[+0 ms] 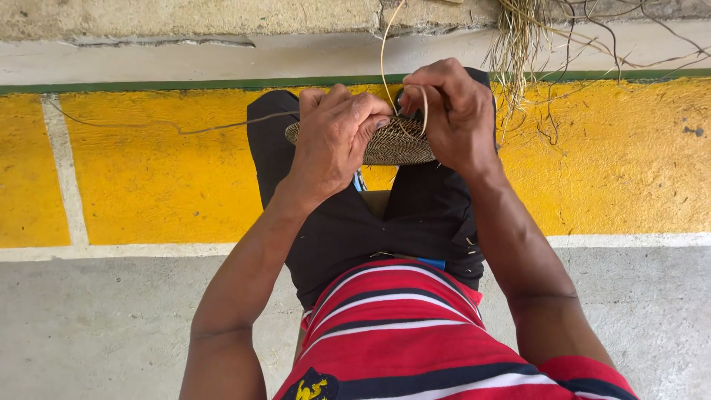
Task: The recorder is weaving a small round basket or plate using thin wooden reeds or fibers.
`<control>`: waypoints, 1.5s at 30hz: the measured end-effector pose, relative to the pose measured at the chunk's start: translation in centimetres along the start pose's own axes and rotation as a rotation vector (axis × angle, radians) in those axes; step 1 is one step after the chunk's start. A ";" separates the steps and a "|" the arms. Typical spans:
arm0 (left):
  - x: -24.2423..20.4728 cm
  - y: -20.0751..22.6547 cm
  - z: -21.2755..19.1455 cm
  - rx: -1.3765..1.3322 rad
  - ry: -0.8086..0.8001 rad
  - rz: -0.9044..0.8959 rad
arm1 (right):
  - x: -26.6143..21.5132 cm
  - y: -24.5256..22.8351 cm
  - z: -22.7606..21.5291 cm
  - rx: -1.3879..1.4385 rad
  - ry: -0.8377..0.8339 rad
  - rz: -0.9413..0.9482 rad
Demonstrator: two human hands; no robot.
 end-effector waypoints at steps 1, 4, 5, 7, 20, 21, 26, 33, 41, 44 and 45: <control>-0.1 0.0 0.1 0.002 -0.009 0.008 | -0.1 -0.6 -0.1 -0.038 0.023 -0.045; 0.0 0.4 0.3 0.038 -0.014 0.024 | -0.9 -4.0 -0.4 -0.232 0.030 -0.181; 0.3 0.2 0.2 0.042 -0.010 0.035 | -0.8 -4.8 -0.6 -0.234 0.037 -0.191; -0.1 0.2 0.2 -0.024 -0.029 -0.002 | -1.3 -6.6 -0.8 -0.327 0.028 -0.244; -0.4 1.1 0.0 0.006 -0.077 0.083 | -0.4 -0.2 0.1 -0.029 -0.005 0.075; -0.4 0.9 -0.1 0.000 -0.066 0.074 | -0.2 -0.1 0.4 0.002 0.011 0.076; -0.7 1.2 0.0 -0.027 -0.061 0.069 | 4.1 3.3 0.2 0.916 0.053 0.084; -0.5 0.0 0.2 -0.010 -0.011 0.059 | 2.6 -0.7 -0.5 -0.034 0.114 -0.122; -0.1 0.5 0.7 -0.022 -0.007 0.104 | 3.4 0.5 0.0 0.044 0.277 0.105; -0.1 0.3 1.0 0.003 -0.028 0.100 | 7.6 4.1 0.7 -0.170 0.330 -0.058; 0.0 0.2 1.0 0.016 -0.013 0.096 | 8.6 4.4 0.8 -0.239 0.419 -0.254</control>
Point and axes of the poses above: each hand's wrist, its own x-axis towards the middle knuckle, its own z-axis out of the palm, y = z × x, the point moved 7 cm from there along x, towards the middle knuckle, and after that the axes turned 3 degrees about y, right-handed, at the moved point
